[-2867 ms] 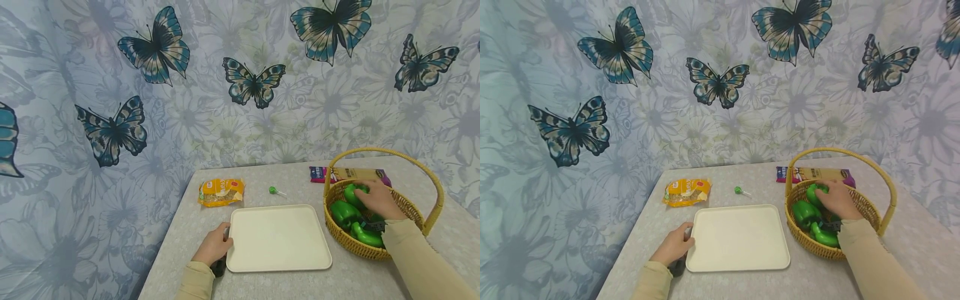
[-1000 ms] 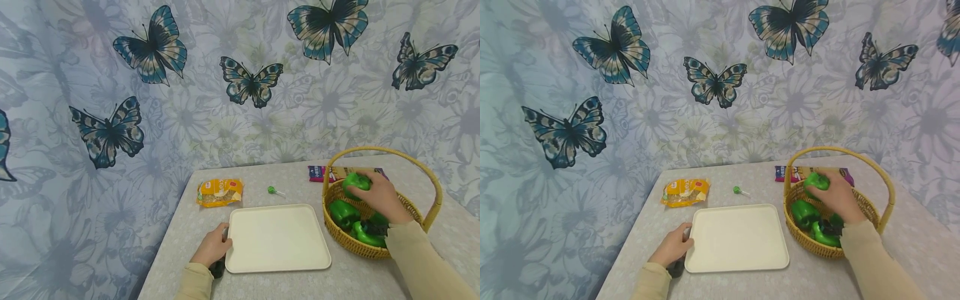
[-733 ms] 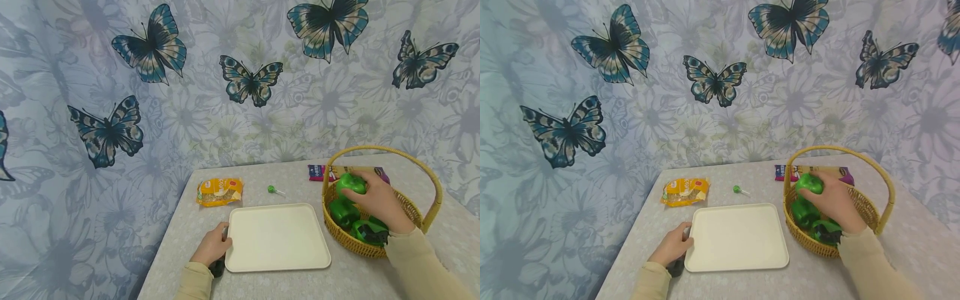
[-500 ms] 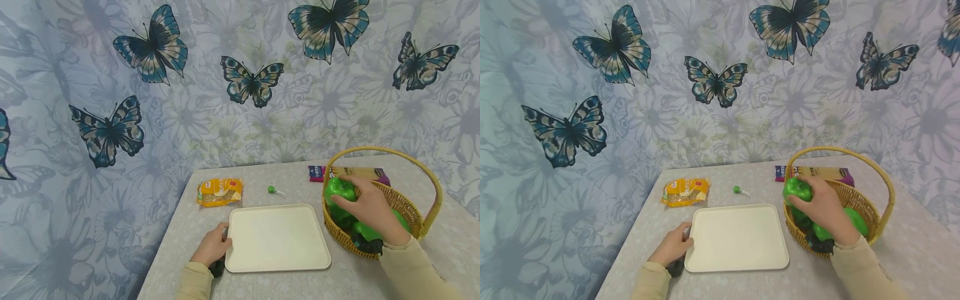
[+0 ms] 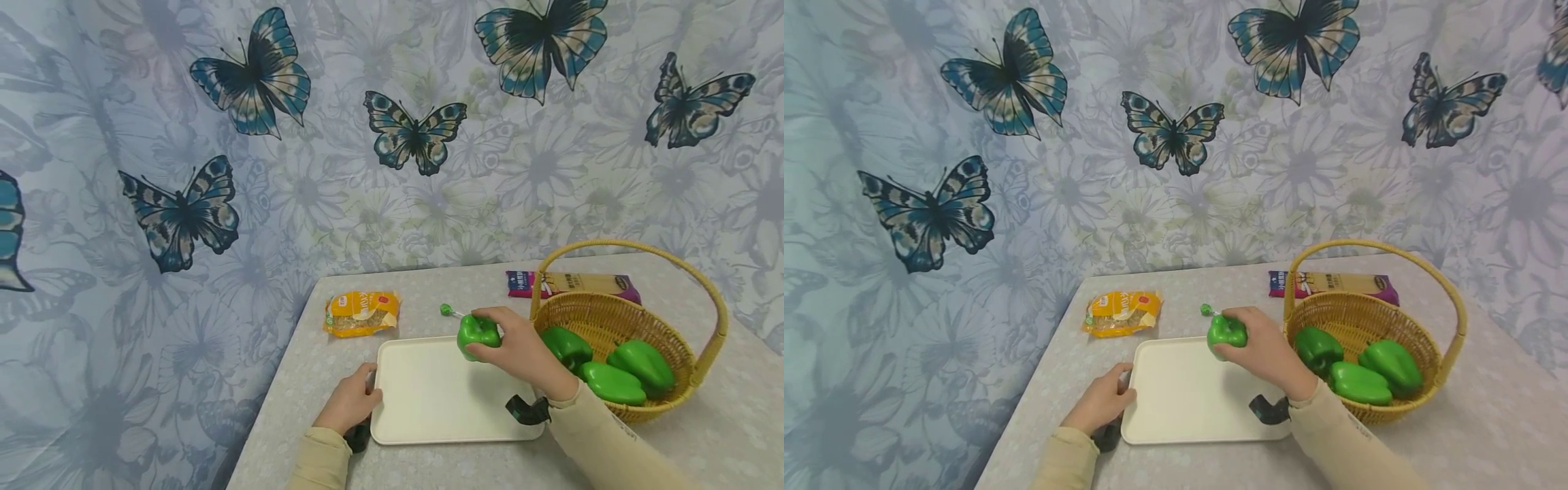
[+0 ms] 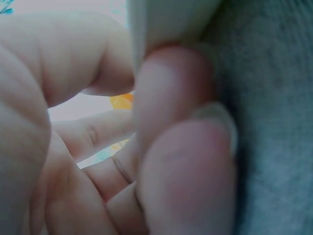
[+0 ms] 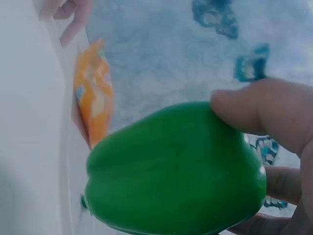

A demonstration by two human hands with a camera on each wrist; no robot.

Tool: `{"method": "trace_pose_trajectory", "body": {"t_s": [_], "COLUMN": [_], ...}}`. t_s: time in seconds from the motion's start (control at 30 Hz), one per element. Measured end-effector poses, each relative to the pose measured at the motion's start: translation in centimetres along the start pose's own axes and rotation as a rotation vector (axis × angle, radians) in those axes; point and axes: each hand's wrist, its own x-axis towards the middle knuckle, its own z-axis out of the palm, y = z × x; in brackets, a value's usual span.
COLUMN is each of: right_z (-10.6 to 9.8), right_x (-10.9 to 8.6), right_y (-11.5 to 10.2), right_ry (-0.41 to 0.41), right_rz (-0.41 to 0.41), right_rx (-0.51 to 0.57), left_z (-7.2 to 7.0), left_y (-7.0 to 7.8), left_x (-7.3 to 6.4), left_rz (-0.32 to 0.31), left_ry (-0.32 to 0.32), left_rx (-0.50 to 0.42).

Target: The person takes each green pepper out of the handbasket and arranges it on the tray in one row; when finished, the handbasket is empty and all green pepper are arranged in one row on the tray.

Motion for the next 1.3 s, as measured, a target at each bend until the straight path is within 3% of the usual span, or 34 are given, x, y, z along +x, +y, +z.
{"method": "trace_pose_trajectory", "body": {"t_s": [0.23, 0.7, 1.0, 1.3], "right_z": [3.9, 12.0, 14.6, 15.7], "right_x": [2.1, 5.6, 7.3, 7.9], "right_y": [-1.6, -1.9, -1.9, -2.1], "right_ry": [-0.053, -0.102, -0.137, -0.155], "right_rz": [-0.015, 0.037, 0.05, 0.051], "right_rx": [0.062, 0.132, 0.133, 0.124], "left_z": [0.0, 0.1, 0.0, 0.0], "left_y": [0.0, -0.6, 0.0, -0.2], "left_x": [0.2, 0.3, 0.1, 0.2], "left_rz": [-0.01, -0.026, -0.007, 0.012], "left_ry": [-0.007, -0.01, -0.004, 0.003], "left_rx": [0.015, 0.015, -0.001, -0.001]}}
